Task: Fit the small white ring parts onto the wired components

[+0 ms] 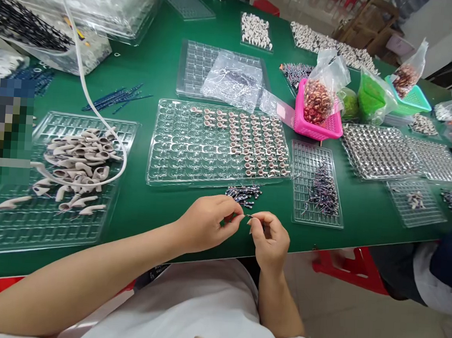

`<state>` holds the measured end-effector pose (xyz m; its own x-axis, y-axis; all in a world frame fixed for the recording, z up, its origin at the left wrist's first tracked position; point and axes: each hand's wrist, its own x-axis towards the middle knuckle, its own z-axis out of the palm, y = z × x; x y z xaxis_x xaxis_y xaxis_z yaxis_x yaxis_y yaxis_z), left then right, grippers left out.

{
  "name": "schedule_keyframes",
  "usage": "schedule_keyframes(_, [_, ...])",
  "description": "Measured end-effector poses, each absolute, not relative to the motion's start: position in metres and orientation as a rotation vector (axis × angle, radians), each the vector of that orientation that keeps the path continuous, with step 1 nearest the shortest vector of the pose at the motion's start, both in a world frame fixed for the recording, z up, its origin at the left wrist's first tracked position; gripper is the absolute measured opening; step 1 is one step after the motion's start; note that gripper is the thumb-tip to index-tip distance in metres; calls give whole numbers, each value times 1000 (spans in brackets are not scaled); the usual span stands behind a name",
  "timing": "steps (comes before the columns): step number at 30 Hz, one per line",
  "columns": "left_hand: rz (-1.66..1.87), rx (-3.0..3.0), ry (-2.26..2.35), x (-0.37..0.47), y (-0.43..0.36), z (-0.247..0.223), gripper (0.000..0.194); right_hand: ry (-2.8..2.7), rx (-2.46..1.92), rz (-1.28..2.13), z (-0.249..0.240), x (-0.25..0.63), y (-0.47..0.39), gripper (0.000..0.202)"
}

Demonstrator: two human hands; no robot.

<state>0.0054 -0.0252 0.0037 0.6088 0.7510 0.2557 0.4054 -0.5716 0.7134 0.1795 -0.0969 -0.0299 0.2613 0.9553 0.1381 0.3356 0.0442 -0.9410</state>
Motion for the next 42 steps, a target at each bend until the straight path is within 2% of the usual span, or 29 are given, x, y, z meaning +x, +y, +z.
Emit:
schedule_keyframes(6, [977,2400,864,7,-24,1,14,-1169,-1509,803,-31,180,-97,9])
schedule_keyframes(15, [1011,2445,839,6,-24,1,13,-1068,-1449,860,-30,181,-97,8])
schedule_keyframes(19, [967,2341,857,5,-23,4,13,-987,-1424,858,-32,181,-96,7])
schedule_keyframes(23, [717,2016,984,1,-18,14,14,-882,-1396,842,-35,180,-94,7])
schedule_keyframes(26, [563,1735,973,-3,-14,19,18,-844,-1391,842,-36,179,-94,7])
schedule_keyframes(30, [478,1479,859,-6,-12,16,34,-830,-1394,839,-37,179,-93,7])
schedule_keyframes(36, [449,1584,942,0,-17,12,47,-808,-1369,822,-37,180,-94,7])
schedule_keyframes(38, [470,1594,998,2,-18,11,42,-804,-1367,805,-37,180,-94,8])
schedule_keyframes(42, [493,1594,1074,4,-17,9,19,-829,-1386,769,-38,179,-95,10])
